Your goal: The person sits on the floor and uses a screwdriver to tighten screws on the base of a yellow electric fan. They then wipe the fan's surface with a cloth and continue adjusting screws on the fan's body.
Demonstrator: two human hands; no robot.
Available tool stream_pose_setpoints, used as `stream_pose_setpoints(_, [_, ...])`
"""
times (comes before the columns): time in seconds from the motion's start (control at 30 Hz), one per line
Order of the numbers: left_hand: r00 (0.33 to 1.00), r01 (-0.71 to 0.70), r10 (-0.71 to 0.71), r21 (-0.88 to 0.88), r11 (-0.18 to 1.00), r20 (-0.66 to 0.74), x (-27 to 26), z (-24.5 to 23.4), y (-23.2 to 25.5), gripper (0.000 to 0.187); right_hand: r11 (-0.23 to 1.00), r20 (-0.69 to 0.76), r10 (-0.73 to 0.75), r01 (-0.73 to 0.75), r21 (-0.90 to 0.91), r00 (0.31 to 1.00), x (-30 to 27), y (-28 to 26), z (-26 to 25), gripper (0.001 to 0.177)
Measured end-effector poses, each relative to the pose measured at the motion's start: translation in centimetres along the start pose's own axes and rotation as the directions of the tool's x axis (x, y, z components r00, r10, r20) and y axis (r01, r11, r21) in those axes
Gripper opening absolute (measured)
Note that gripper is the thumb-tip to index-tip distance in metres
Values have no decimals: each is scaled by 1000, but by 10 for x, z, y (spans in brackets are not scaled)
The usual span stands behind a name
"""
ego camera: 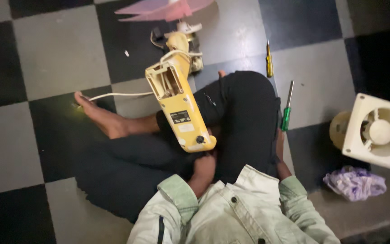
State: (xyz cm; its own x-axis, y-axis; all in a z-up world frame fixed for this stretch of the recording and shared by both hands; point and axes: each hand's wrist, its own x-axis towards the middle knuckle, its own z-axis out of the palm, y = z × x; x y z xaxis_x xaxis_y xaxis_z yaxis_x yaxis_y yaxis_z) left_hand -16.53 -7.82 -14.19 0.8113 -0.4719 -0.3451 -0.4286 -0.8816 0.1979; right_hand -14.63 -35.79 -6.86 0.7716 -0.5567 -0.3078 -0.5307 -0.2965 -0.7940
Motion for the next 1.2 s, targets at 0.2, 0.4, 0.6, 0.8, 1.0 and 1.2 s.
stream_pose_setpoints(0.2, [989, 122, -130, -104, 987, -72, 4, -8, -3, 19, 880, 26, -384, 375, -291, 923, -9, -40, -4, 52])
stream_pose_setpoints(0.4, [950, 79, -23, 170, 982, -310, 2, 0, -7, 13, 903, 91, -283, 297, -312, 955, -28, -48, -8, 44])
stream_pose_setpoints(0.6, [981, -16, -1, -85, 996, -193, -3, -16, -17, 32, 912, 140, -172, 211, -351, 975, -48, -21, -15, 37])
stream_pose_setpoints(0.8, [997, 63, -68, -131, 989, -38, -25, -63, -16, 14, 916, 105, -202, 226, -332, 974, -16, 4, -19, 31])
stream_pose_setpoints(1.0, [947, 50, -48, -1, 999, -318, -95, -168, -21, 14, 853, -298, -501, 521, -11, 813, -20, -36, -29, 18])
stream_pose_setpoints(1.2, [861, -272, 283, 88, 958, -424, -121, -298, -51, 12, 717, -8, -682, 670, 193, 731, -89, -177, -37, 19])
